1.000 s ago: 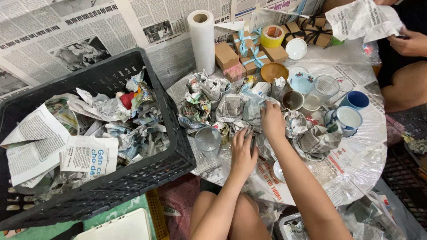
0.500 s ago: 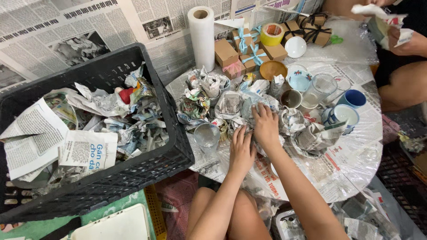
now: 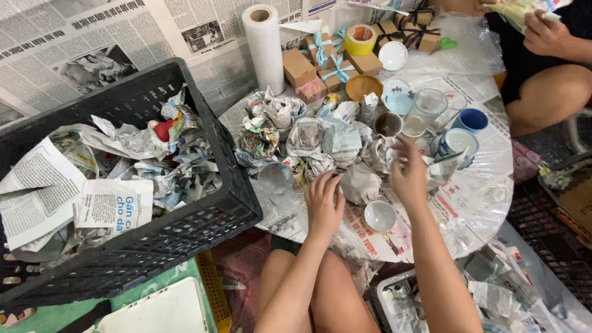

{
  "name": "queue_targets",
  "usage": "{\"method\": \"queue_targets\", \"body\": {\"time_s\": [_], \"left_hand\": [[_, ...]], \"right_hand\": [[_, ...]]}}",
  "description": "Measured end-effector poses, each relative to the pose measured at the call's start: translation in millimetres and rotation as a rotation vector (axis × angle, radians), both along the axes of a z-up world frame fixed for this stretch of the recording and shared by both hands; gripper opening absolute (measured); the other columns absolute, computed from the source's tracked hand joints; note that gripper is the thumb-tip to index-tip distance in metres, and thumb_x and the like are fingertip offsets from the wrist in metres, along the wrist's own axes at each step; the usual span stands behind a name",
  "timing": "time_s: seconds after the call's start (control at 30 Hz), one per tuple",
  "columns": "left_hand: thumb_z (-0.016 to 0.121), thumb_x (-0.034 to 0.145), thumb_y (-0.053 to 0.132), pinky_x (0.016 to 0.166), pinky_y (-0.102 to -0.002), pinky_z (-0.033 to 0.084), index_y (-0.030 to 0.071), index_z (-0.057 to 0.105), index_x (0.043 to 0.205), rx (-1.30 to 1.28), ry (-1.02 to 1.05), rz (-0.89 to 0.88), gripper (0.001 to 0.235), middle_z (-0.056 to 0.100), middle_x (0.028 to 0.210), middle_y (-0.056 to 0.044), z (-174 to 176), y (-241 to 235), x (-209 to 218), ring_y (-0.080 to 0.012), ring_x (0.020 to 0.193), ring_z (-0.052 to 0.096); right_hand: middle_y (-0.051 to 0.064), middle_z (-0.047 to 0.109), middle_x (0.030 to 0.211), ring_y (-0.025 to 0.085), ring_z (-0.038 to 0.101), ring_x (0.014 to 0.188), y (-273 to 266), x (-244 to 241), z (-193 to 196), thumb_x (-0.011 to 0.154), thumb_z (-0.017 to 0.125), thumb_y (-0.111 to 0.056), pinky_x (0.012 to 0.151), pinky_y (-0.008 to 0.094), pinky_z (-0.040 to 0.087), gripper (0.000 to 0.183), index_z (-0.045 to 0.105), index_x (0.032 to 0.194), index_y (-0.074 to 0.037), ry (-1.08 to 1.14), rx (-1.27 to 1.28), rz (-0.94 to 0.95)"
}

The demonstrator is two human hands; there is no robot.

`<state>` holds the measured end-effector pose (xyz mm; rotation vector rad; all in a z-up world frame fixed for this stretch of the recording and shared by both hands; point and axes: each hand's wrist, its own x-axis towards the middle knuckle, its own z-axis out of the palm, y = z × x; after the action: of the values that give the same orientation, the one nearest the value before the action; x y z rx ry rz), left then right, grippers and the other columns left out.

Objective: The person sits on the floor and wraps small ceramic dishes and glassware in newspaper. They pick up each item, fold a sheet of newspaper around it, and place the wrapped bundle on a pile on the table. The person repeats this process for multiple items throughout the clip.

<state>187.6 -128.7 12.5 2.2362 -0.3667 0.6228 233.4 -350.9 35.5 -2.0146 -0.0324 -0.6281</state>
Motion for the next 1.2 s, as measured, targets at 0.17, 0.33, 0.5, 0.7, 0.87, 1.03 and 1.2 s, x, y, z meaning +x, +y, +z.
{"method": "queue_targets", "body": {"time_s": [0.17, 0.33, 0.5, 0.7, 0.87, 1.03, 1.2], "left_hand": [[0.063, 0.094, 0.022, 0.095, -0.043, 0.052, 0.010, 0.064, 0.123, -0.134, 0.449, -0.122, 0.031, 0.069, 0.117, -0.009, 2.9, -12.5, -26.9, -0.0289, 0.110, 0.068], [0.062, 0.094, 0.034, 0.087, -0.044, 0.054, 0.007, 0.063, 0.124, -0.031, 0.660, -0.188, 0.041, 0.073, 0.113, -0.011, -37.1, -25.0, -36.7, -0.0321, 0.104, 0.070], [0.057, 0.100, 0.047, 0.097, -0.046, 0.049, 0.003, 0.058, 0.135, 0.021, 0.691, -0.218, 0.056, 0.066, 0.128, -0.020, -72.6, -24.9, -35.4, -0.0390, 0.117, 0.063], [0.045, 0.104, 0.042, 0.100, -0.047, 0.048, 0.009, 0.066, 0.128, -0.112, 0.768, -0.112, 0.046, 0.069, 0.125, -0.021, -93.4, 6.0, -30.4, -0.0411, 0.118, 0.062], [0.047, 0.106, 0.034, 0.094, -0.049, 0.050, 0.004, 0.069, 0.118, -0.125, 0.504, 0.038, 0.039, 0.068, 0.116, -0.022, -104.5, 27.9, -23.7, -0.0434, 0.109, 0.063], [0.049, 0.102, 0.033, 0.087, -0.050, 0.051, 0.005, 0.071, 0.114, -0.085, 0.521, 0.150, 0.037, 0.068, 0.112, -0.020, -104.8, 36.5, -21.3, -0.0427, 0.103, 0.064], [0.048, 0.105, 0.034, 0.091, -0.050, 0.052, 0.006, 0.071, 0.115, -0.060, 0.603, 0.182, 0.037, 0.068, 0.114, -0.020, -103.5, 35.6, -19.1, -0.0420, 0.105, 0.065]], "right_hand": [[0.014, 0.073, 0.085, 0.021, 0.068, 0.070, -46.4, -73.7, -47.6, 0.097, 0.066, -0.019, 0.066, 0.035, 0.053, 0.030, 0.067, 0.124, -0.006, 0.413, -0.204, -0.207], [0.018, 0.073, 0.077, 0.024, 0.068, 0.055, -27.7, -111.3, -108.8, 0.099, 0.060, -0.026, 0.051, 0.040, 0.055, 0.042, 0.054, 0.136, -0.007, 0.859, 0.207, -0.045], [0.021, 0.073, 0.075, 0.025, 0.070, 0.055, -7.4, -125.0, -132.1, 0.099, 0.052, -0.012, 0.051, 0.038, 0.058, 0.045, 0.050, 0.141, 0.003, 0.688, 0.445, 0.012], [0.017, 0.074, 0.078, 0.021, 0.071, 0.059, 45.9, -127.2, -128.4, 0.100, 0.052, -0.013, 0.054, 0.035, 0.059, 0.048, 0.042, 0.145, -0.001, 0.711, 0.460, 0.090], [0.017, 0.073, 0.076, 0.020, 0.068, 0.057, 85.1, -109.6, -123.0, 0.100, 0.055, -0.014, 0.051, 0.033, 0.055, 0.038, 0.043, 0.134, -0.001, 0.629, 0.464, 0.148], [0.017, 0.070, 0.072, 0.020, 0.064, 0.053, 101.3, -99.3, -122.5, 0.101, 0.056, -0.018, 0.049, 0.034, 0.053, 0.030, 0.045, 0.125, -0.003, 0.601, 0.437, 0.111], [0.016, 0.073, 0.073, 0.018, 0.061, 0.055, 101.6, -97.0, -130.3, 0.103, 0.057, -0.024, 0.052, 0.033, 0.047, 0.030, 0.051, 0.125, -0.004, 0.580, 0.248, 0.045]]}}
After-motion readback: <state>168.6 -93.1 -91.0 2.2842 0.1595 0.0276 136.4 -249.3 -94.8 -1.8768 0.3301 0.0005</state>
